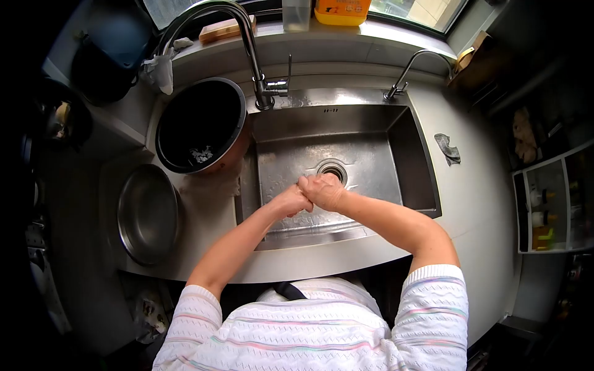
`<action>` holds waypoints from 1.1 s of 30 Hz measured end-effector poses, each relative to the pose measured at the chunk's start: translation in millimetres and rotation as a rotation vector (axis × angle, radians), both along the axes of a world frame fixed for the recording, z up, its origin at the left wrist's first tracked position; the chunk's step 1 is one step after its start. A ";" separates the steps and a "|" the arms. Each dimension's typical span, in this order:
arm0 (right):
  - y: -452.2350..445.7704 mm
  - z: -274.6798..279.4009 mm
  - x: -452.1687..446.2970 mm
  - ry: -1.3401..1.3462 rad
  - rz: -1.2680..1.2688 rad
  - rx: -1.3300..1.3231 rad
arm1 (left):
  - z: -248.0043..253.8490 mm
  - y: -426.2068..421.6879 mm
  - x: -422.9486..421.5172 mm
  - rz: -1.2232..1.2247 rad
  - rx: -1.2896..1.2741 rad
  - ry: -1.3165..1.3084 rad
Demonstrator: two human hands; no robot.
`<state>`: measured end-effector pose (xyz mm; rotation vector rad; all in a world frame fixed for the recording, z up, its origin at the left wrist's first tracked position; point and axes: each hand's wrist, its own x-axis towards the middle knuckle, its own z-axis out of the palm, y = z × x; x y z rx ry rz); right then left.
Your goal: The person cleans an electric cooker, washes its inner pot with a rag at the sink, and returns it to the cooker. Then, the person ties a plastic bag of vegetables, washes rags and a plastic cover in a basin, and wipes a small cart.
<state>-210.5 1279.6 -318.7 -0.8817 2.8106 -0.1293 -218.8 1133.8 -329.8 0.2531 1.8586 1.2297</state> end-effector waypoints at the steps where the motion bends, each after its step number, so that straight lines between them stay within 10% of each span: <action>1: -3.0 -18.5 0.1 -0.062 -0.066 -0.045 | -2.2 2.2 3.3 -0.041 -0.166 0.235; 10: -18.2 -46.8 6.7 -0.489 -0.062 0.069 | -23.5 -6.1 24.1 -0.224 -0.495 0.566; 21: -18.2 27.8 8.3 -0.048 -0.242 -0.193 | -23.7 -4.2 16.6 0.239 -0.101 0.559; 24: -17.1 38.3 27.2 0.312 0.014 -0.239 | 10.2 -28.8 -3.5 0.236 0.267 -0.374; 28: -20.9 45.9 35.1 0.347 0.118 -0.258 | 20.8 -31.6 13.4 0.076 0.574 -0.610; 33: -15.8 31.6 20.0 0.251 0.104 -0.061 | 26.2 -15.1 19.3 0.152 0.335 -0.369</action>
